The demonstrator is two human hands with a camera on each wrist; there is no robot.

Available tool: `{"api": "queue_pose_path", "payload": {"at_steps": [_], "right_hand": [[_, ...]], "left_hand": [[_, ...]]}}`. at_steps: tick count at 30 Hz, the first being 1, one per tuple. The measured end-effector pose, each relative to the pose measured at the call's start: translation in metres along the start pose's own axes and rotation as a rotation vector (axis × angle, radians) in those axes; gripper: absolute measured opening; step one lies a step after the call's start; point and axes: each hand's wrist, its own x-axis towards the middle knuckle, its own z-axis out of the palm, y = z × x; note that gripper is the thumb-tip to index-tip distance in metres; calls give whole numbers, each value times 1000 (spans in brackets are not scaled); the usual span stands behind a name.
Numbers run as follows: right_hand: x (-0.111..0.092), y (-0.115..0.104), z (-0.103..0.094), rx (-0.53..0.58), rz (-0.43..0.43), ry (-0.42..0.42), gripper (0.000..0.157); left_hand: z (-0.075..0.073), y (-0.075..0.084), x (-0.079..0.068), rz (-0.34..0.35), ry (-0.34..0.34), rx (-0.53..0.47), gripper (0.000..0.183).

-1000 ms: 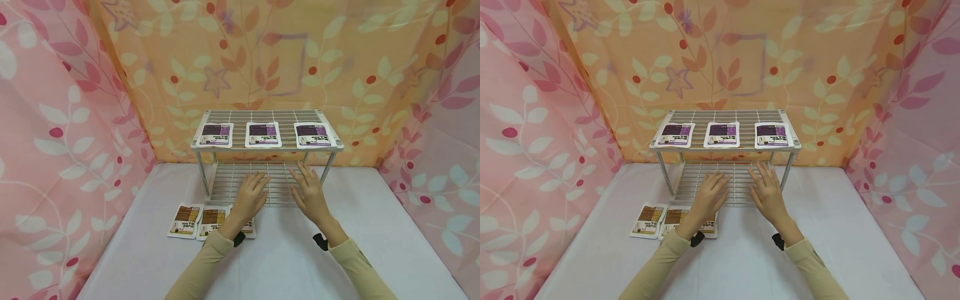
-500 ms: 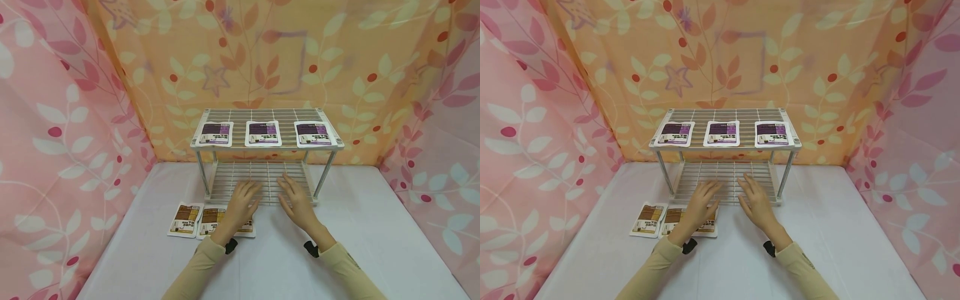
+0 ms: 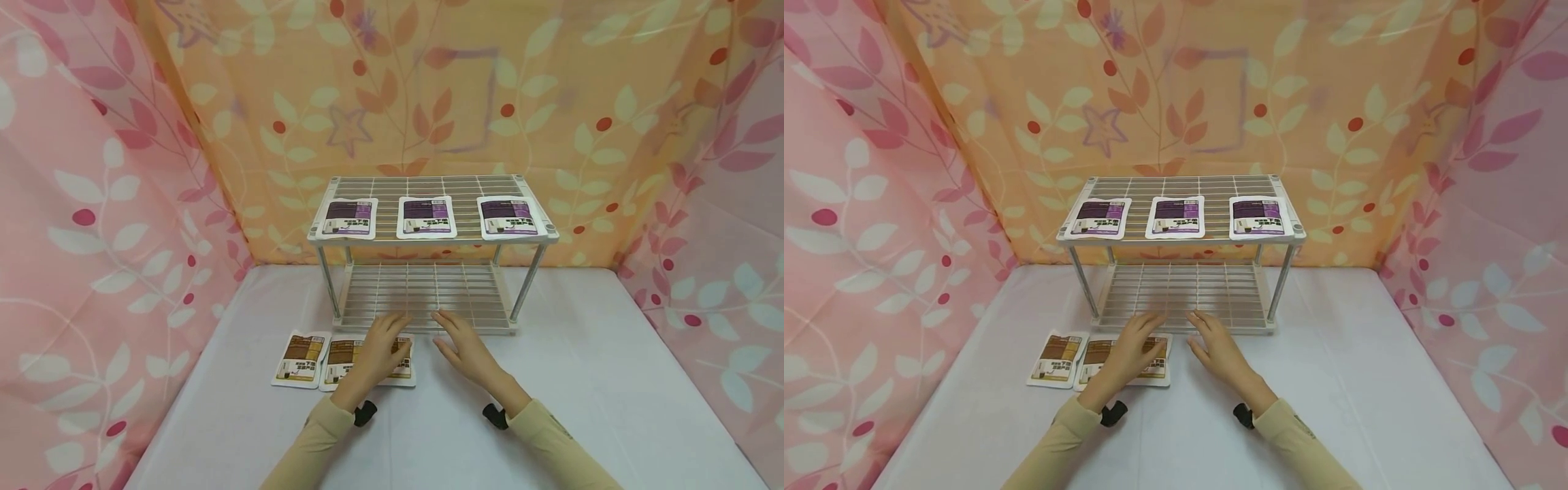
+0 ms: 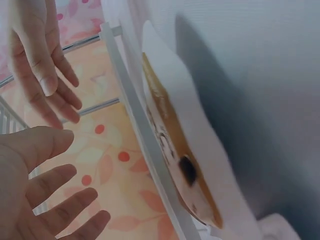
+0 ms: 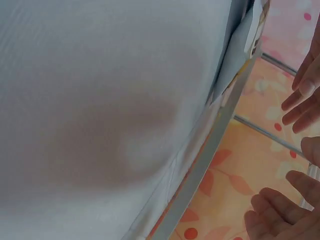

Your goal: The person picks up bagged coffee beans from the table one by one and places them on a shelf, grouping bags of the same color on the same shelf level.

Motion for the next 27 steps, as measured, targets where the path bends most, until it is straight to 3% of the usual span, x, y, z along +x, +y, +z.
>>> {"api": "queue_pose_path", "payload": {"at_steps": [9,21,27], "right_hand": [[-5,-8,9,107,83,-127,53],[-11,-14,20,167,103,-239,55],[-10,-17,25,169,73,-268,51]], "left_hand": [[-4,-12,-14,-97,-91,-44,48],[-10,-25,-32,-249,-175,-16,50],[-12,-29,-40,-269,-202,3,49]]}}
